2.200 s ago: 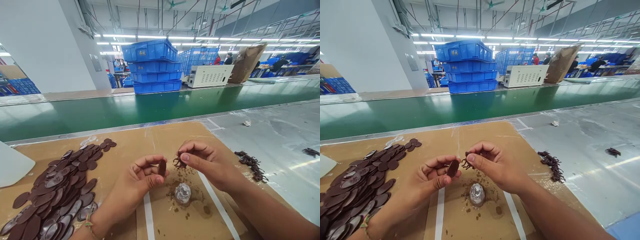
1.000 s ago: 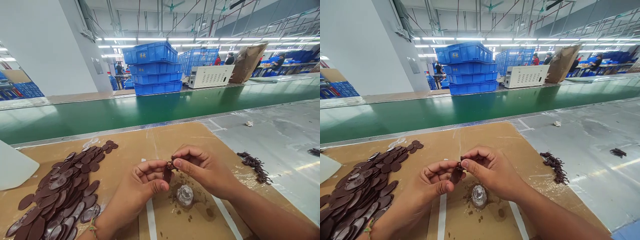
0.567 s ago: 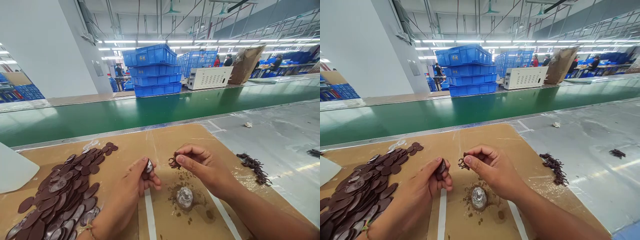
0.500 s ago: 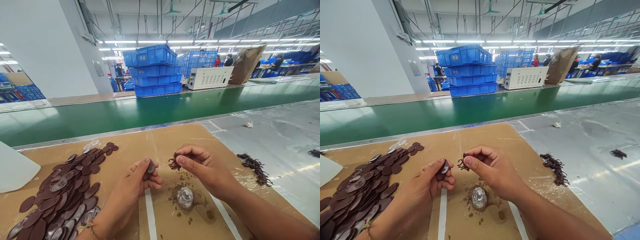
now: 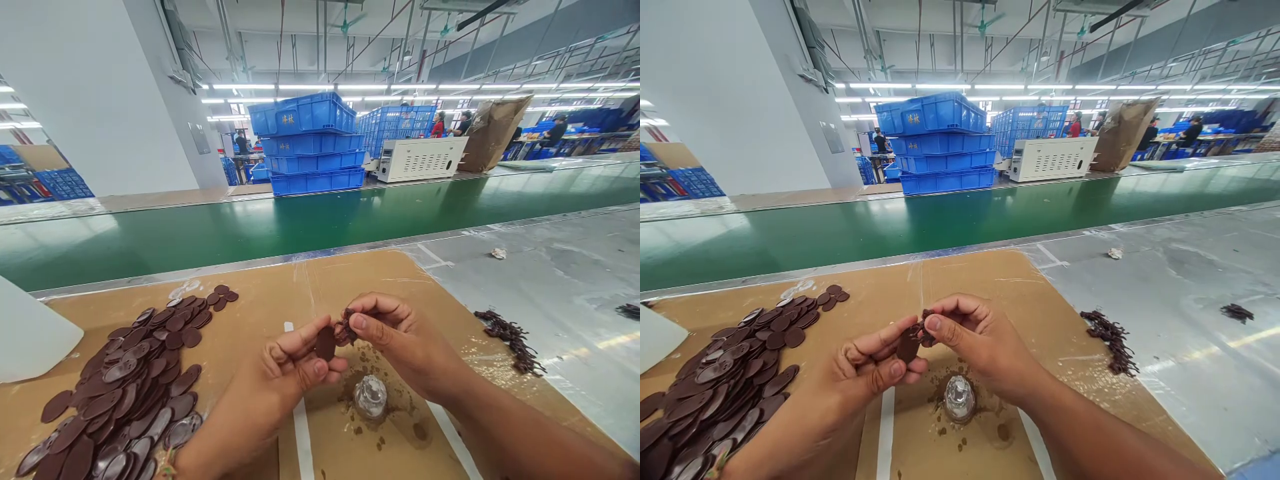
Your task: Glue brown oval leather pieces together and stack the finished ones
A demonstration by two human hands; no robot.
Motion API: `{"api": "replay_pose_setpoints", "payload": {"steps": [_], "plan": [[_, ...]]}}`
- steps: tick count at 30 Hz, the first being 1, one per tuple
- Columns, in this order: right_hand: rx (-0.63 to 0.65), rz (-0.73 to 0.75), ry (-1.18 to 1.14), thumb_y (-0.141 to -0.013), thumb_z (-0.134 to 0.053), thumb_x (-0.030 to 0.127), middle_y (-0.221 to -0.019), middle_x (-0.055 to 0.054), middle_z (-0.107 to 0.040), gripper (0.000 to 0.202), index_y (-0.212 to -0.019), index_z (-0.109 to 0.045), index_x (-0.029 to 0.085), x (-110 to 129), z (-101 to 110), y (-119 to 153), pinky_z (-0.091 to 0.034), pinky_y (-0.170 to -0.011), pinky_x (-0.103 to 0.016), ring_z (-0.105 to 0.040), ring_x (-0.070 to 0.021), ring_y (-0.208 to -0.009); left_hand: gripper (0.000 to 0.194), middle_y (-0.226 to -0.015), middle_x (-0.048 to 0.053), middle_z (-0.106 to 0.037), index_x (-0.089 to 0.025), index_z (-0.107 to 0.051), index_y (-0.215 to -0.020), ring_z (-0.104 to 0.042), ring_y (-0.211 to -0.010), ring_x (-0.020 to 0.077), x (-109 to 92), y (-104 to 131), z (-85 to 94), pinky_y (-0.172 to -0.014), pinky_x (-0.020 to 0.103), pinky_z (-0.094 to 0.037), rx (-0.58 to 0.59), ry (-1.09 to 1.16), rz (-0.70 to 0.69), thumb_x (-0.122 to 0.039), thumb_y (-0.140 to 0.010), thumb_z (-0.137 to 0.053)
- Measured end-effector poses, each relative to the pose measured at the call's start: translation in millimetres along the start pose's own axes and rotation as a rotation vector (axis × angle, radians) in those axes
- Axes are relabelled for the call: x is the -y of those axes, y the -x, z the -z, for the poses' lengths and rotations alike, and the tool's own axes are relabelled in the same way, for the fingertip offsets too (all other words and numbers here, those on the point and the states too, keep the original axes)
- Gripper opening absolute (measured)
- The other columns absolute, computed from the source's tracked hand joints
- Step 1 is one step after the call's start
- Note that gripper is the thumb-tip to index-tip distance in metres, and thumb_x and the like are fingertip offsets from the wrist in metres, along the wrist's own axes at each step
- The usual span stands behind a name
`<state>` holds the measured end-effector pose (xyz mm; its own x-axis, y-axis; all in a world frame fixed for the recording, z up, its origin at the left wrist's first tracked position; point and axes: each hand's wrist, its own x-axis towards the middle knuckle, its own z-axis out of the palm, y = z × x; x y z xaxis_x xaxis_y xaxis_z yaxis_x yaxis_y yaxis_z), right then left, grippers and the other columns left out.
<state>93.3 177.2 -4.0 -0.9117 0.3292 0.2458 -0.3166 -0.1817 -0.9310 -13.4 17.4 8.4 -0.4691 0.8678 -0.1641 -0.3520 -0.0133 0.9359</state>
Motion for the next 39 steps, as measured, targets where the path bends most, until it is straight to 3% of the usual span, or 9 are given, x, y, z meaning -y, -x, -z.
{"api": "replay_pose_setpoints", "payload": {"steps": [5, 10, 18, 25, 32, 39], "plan": [[0.002, 0.017, 0.042, -0.085, -0.074, 0.032, -0.085, -0.002, -0.069, 0.013, -0.089, -0.072, 0.02, 5, -2, -1, -0.054, -0.08, -0.027, -0.065, -0.015, -0.085, 0.039, -0.101, 0.002, -0.075, -0.027, -0.073, -0.105, -0.07, -0.079, 0.0136, -2, -1, -0.1, -0.076, 0.024, -0.054, -0.045, 0.031, 0.03, -0.018, -0.068, -0.083], [0.035, 0.02, 0.049, -0.084, -0.076, 0.031, -0.082, 0.0, -0.068, 0.012, -0.087, -0.071, 0.021, 9, -7, 0, -0.055, -0.071, -0.023, -0.065, -0.0116, -0.073, 0.04, -0.091, 0.003, -0.076, -0.023, -0.073, -0.103, -0.068, -0.082, 0.0124, 1, -4, 0.5, -0.082, 0.023, -0.05, -0.033, 0.01, 0.004, -0.025, -0.064, -0.085], [0.055, 0.036, 0.161, -0.086, -0.072, 0.031, -0.083, -0.002, -0.067, 0.013, -0.088, -0.069, 0.018, 9, -7, 3, -0.056, -0.071, -0.026, -0.065, -0.0142, -0.075, 0.039, -0.099, 0.005, -0.076, -0.022, -0.073, -0.103, -0.068, -0.096, 0.0185, 2, -2, -0.6, -0.094, 0.031, -0.048, -0.05, 0.004, 0.016, -0.026, -0.066, -0.084], [0.048, 0.097, 0.284, -0.086, -0.069, 0.026, -0.083, -0.002, -0.066, 0.007, -0.087, -0.068, 0.019, 6, -8, 5, -0.053, -0.069, -0.026, -0.063, -0.0146, -0.076, 0.04, -0.1, 0.006, -0.075, -0.021, -0.073, -0.102, -0.068, -0.096, 0.0215, 5, -4, 1.2, -0.096, 0.036, -0.048, -0.061, 0.011, -0.007, -0.028, -0.065, -0.085], [0.021, 0.133, 0.295, -0.085, -0.068, 0.024, -0.078, -0.001, -0.062, 0.01, -0.077, -0.064, 0.019, 0, -10, 3, -0.048, -0.068, -0.026, -0.059, -0.0143, -0.074, 0.037, -0.095, 0.004, -0.076, -0.022, -0.075, -0.098, -0.067, -0.094, 0.0178, 7, -5, 1.4, -0.091, 0.029, -0.049, -0.078, -0.025, -0.028, -0.031, -0.064, -0.085], [0.012, 0.092, 0.322, -0.086, -0.068, 0.027, -0.078, -0.001, -0.063, 0.012, -0.077, -0.064, 0.019, -1, -11, 6, -0.046, -0.069, -0.027, -0.058, -0.0146, -0.075, 0.033, -0.096, 0.003, -0.076, -0.024, -0.075, -0.099, -0.067, -0.094, 0.0182, 6, -5, 1.4, -0.091, 0.029, -0.049, -0.048, -0.021, -0.044, -0.028, -0.068, -0.083]]}}
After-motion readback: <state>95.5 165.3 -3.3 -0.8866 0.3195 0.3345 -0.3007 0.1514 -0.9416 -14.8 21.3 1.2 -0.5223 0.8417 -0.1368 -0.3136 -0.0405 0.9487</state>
